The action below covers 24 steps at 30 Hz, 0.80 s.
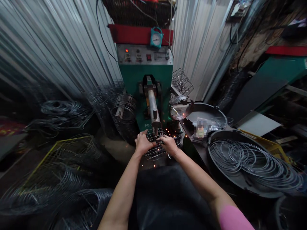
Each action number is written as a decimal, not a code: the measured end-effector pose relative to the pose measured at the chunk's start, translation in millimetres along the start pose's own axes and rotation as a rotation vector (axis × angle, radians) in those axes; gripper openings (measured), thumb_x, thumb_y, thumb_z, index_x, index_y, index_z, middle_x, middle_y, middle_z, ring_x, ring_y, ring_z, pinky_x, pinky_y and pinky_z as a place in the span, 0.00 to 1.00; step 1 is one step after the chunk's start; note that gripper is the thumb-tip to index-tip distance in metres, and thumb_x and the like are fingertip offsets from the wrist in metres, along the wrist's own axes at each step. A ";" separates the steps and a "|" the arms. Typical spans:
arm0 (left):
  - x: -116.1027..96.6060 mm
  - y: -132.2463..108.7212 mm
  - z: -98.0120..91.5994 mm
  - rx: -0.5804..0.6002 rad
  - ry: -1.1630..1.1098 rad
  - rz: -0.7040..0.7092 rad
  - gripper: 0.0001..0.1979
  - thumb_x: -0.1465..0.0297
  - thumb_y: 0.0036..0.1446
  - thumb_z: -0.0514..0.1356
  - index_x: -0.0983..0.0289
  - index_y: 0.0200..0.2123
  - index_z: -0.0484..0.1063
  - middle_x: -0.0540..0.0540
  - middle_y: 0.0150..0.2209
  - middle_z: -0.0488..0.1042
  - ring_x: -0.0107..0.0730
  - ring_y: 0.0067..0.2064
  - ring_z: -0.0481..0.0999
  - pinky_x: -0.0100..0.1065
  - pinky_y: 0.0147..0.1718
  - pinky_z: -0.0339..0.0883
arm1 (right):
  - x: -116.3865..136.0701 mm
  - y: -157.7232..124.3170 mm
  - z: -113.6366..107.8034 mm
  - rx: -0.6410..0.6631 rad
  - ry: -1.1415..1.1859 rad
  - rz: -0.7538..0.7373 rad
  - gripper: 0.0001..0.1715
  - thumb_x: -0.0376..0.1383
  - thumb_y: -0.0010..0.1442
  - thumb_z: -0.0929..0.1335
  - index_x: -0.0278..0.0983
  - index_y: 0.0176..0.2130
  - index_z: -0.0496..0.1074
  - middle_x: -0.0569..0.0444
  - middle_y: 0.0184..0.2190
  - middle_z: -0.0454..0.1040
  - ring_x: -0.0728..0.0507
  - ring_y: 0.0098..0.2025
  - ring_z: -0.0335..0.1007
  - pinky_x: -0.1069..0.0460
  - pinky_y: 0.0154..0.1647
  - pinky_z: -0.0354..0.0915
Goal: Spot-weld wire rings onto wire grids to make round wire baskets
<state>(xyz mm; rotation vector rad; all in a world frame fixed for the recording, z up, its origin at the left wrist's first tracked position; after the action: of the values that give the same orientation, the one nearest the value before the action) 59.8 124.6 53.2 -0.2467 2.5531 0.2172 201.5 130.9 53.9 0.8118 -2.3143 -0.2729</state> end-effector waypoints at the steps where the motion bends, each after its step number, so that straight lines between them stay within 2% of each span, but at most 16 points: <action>1: 1.0 2.8 0.6 0.006 -0.010 -0.015 0.41 0.63 0.35 0.65 0.63 0.56 0.58 0.61 0.53 0.66 0.48 0.55 0.63 0.44 0.49 0.60 | -0.5 0.6 -4.5 -0.049 0.026 0.014 0.13 0.30 0.54 0.68 0.40 0.40 0.74 0.51 0.42 0.74 0.46 0.42 0.72 0.53 0.42 0.67; 5: 5.9 15.6 -2.6 -0.024 -0.033 -0.052 0.42 0.60 0.35 0.66 0.62 0.56 0.59 0.63 0.54 0.65 0.50 0.56 0.63 0.46 0.50 0.59 | -10.6 -9.1 -22.4 -0.255 0.177 0.107 0.16 0.32 0.52 0.68 0.38 0.43 0.72 0.49 0.41 0.73 0.45 0.44 0.70 0.50 0.46 0.65; 7: 8.4 21.1 -3.4 -0.030 -0.041 -0.058 0.42 0.59 0.35 0.66 0.62 0.56 0.59 0.64 0.54 0.64 0.51 0.56 0.63 0.47 0.50 0.59 | -25.6 -24.0 -22.6 -0.289 0.257 0.223 0.15 0.34 0.51 0.69 0.36 0.41 0.72 0.50 0.38 0.75 0.44 0.41 0.71 0.49 0.45 0.65; 10: 11.4 27.1 -2.3 -0.020 -0.052 -0.063 0.41 0.58 0.35 0.66 0.61 0.55 0.60 0.63 0.54 0.65 0.51 0.55 0.63 0.46 0.49 0.59 | -54.4 -61.4 -8.4 -0.242 0.375 0.453 0.13 0.37 0.50 0.69 0.36 0.38 0.72 0.52 0.33 0.75 0.44 0.36 0.71 0.49 0.41 0.66; 14: 12.7 30.2 -0.3 0.002 -0.068 -0.065 0.41 0.60 0.34 0.67 0.61 0.55 0.61 0.63 0.54 0.65 0.50 0.56 0.63 0.44 0.49 0.59 | -80.7 -127.6 18.0 -0.141 0.487 0.695 0.11 0.37 0.43 0.70 0.36 0.30 0.72 0.54 0.27 0.75 0.43 0.33 0.71 0.49 0.39 0.66; 16: 12.7 27.9 2.9 0.035 -0.110 -0.063 0.42 0.61 0.33 0.68 0.62 0.55 0.61 0.62 0.53 0.66 0.48 0.55 0.65 0.42 0.49 0.60 | -85.5 -158.1 29.0 -0.091 0.552 0.784 0.08 0.36 0.41 0.70 0.36 0.27 0.72 0.55 0.25 0.74 0.43 0.31 0.71 0.48 0.38 0.65; 19: 10.6 18.7 6.5 0.063 -0.147 -0.037 0.42 0.64 0.33 0.69 0.62 0.55 0.61 0.61 0.52 0.67 0.46 0.54 0.65 0.41 0.49 0.59 | -84.9 -190.7 38.4 -0.044 0.642 0.874 0.02 0.35 0.41 0.70 0.38 0.22 0.72 0.55 0.21 0.71 0.44 0.27 0.68 0.49 0.30 0.64; 21: 8.4 11.2 6.5 0.056 -0.128 -0.020 0.42 0.64 0.33 0.69 0.61 0.55 0.61 0.60 0.52 0.67 0.46 0.55 0.64 0.42 0.50 0.58 | -83.3 -202.9 38.9 -0.044 0.657 0.907 0.02 0.35 0.42 0.70 0.39 0.20 0.71 0.55 0.19 0.69 0.45 0.22 0.64 0.51 0.22 0.61; 24: 3.4 3.3 4.6 0.037 -0.087 -0.004 0.42 0.64 0.34 0.68 0.62 0.55 0.60 0.61 0.52 0.66 0.47 0.55 0.64 0.44 0.50 0.58 | -82.7 -214.5 38.2 -0.069 0.703 0.984 0.06 0.38 0.41 0.70 0.38 0.22 0.71 0.59 0.15 0.63 0.51 0.15 0.53 0.55 0.13 0.50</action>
<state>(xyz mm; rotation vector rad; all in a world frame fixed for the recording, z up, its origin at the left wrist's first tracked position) 58.6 128.3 47.8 -0.2229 2.4683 0.1756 328.4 12.8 -101.8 -0.2997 -1.7423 0.3237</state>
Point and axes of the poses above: each hand's wrist, its own y-axis towards the middle knuckle, its own z-axis out of the palm, x = y × z, the point moved 8 cm from there along y, towards the middle knuckle
